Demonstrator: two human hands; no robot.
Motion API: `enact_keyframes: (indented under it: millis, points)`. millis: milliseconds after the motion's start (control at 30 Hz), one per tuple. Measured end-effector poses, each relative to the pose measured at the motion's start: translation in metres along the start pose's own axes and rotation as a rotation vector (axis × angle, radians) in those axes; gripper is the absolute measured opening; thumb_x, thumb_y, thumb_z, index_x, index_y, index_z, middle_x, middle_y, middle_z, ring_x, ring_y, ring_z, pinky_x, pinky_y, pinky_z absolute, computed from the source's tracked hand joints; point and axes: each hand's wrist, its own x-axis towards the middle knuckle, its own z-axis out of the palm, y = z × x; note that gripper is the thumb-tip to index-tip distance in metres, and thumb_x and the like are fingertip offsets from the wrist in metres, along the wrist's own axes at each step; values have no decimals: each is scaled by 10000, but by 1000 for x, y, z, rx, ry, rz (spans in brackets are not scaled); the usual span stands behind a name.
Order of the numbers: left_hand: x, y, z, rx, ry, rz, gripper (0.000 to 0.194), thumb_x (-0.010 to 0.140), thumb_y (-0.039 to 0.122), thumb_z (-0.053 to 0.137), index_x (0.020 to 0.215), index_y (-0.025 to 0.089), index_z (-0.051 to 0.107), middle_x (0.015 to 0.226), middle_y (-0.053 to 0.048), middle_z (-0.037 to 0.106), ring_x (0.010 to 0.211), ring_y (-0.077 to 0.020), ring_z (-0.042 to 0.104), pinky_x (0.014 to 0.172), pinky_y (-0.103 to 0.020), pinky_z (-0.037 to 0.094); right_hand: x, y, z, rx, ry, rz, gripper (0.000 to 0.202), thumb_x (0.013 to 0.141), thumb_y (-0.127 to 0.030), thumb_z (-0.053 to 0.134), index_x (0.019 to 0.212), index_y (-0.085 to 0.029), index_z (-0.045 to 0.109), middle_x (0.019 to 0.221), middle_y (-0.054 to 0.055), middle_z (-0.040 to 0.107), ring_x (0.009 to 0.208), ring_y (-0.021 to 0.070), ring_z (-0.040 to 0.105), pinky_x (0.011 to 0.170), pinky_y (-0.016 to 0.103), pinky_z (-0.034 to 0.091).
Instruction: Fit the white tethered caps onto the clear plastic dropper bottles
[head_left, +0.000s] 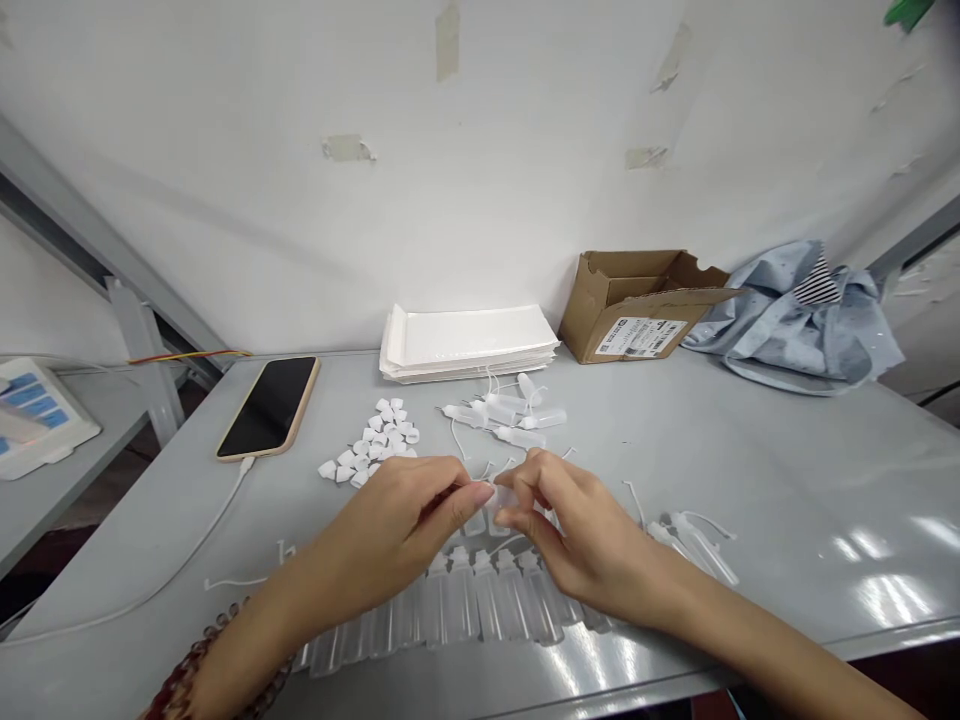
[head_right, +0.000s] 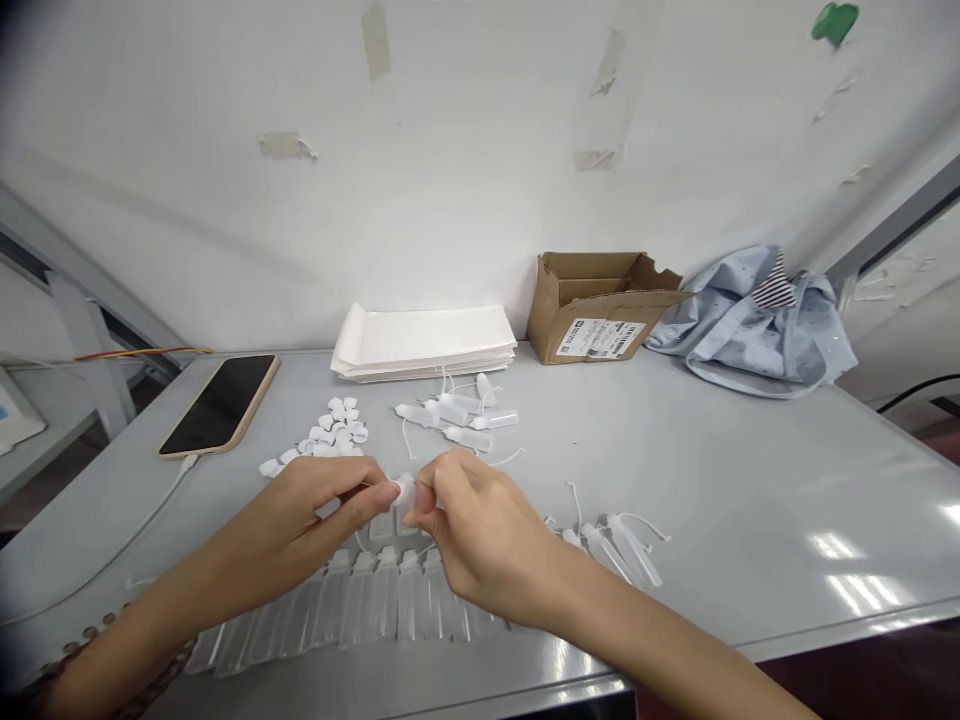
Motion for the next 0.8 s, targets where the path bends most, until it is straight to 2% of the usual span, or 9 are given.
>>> enact_keyframes:
  millis: [67, 167, 300, 400, 467, 533, 633, 700, 800]
  points:
    - [-1, -1, 1, 18, -43, 63, 389, 972, 379, 350, 695, 178, 536, 598, 37, 494, 555, -114, 450, 564, -252, 344, -1, 0, 0, -24, -44, -14, 187, 850, -47, 418, 824, -223, 360, 806, 12, 533, 721, 139, 523, 621, 269, 447]
    - [-5, -4, -1, 6, -100, 147, 234, 964, 336, 405, 859, 184, 549, 759, 21, 565, 675, -121, 515, 646, -250, 378, 0, -1, -5, 29, -104, 46, 179, 868, -82, 446, 811, -224, 354, 793, -1, 531, 677, 122, 510, 588, 248, 433]
    - [-6, -5, -3, -32, -95, 161, 184, 947, 369, 452, 987, 206, 528, 929, 0, 582, 825, -145, 536, 722, -256, 401, 0, -4, -7, 63, -116, 90, 169, 881, -117, 466, 815, -226, 355, 745, -25, 510, 603, 103, 477, 532, 221, 400]
    - [-3, -4, 1, -27, -81, 65, 314, 963, 422, 376, 797, 192, 511, 716, 26, 543, 642, -128, 489, 605, -254, 364, -2, -4, -2, -24, -83, 13, 163, 878, -85, 419, 827, -223, 348, 776, 0, 525, 662, 129, 503, 566, 250, 415]
    - [-1, -3, 4, 20, -99, 51, 406, 988, 375, 280, 663, 188, 437, 590, 41, 467, 533, -112, 412, 545, -258, 311, -4, -3, 0, -87, -78, -36, 172, 877, -64, 386, 827, -223, 343, 786, 15, 535, 694, 148, 511, 584, 273, 419]
    - [-2, -3, 5, 54, -127, 97, 404, 989, 346, 286, 643, 185, 420, 587, 40, 467, 530, -107, 408, 553, -256, 311, -4, -4, -1, -68, -103, -9, 163, 895, -88, 398, 824, -224, 343, 793, 14, 541, 690, 145, 512, 589, 275, 426]
    - [-5, -2, 4, 34, -118, 139, 330, 973, 368, 372, 728, 184, 496, 666, 31, 538, 587, -110, 462, 598, -245, 351, -3, -8, -8, 49, -163, 130, 171, 910, -183, 485, 819, -232, 349, 793, -4, 534, 670, 129, 518, 571, 250, 435]
    - [-6, -2, 3, -14, -95, 117, 313, 958, 400, 408, 765, 190, 538, 672, 32, 557, 595, -110, 478, 594, -237, 359, -1, -10, -12, 82, -176, 175, 179, 902, -211, 514, 824, -236, 355, 753, -20, 513, 628, 123, 500, 533, 237, 419]
    - [-3, -2, 4, -78, -82, 22, 423, 957, 435, 376, 644, 180, 504, 564, 37, 515, 526, -99, 453, 516, -229, 322, -1, -10, -10, 36, -139, 122, 139, 906, -165, 460, 829, -229, 364, 755, -10, 515, 624, 125, 491, 539, 247, 413]
